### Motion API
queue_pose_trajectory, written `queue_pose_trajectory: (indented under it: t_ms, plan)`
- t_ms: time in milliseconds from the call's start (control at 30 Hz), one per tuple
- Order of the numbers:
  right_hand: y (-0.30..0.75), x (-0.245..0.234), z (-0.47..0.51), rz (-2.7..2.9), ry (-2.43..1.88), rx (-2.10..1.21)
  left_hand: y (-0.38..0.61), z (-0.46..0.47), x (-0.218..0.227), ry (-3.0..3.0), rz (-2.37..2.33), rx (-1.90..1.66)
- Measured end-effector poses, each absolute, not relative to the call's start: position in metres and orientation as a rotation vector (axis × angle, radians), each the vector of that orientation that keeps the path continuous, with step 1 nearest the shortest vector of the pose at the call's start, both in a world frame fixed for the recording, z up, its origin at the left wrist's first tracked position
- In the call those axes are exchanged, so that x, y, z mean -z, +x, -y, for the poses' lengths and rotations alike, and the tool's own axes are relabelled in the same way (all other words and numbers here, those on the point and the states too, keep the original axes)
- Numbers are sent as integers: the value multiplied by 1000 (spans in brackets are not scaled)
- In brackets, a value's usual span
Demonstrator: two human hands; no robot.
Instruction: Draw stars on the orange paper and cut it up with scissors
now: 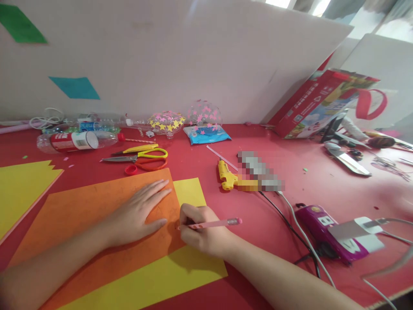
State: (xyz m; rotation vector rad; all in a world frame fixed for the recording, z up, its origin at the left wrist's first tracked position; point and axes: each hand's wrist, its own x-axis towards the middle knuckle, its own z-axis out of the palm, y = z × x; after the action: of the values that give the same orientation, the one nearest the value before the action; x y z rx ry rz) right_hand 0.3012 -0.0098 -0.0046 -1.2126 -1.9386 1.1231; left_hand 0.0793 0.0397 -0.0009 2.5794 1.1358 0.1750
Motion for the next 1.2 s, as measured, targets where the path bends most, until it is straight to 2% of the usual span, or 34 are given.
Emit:
queue_pose_trajectory:
  t_ms: [533,1200]
  plan:
    - [294,-5,13,2087,-1186,-1023,80,-40,0,2587,-1148,-167]
    - [300,6,10,1853,-1319,-1010,78,-41,4,2608,-1116,-227]
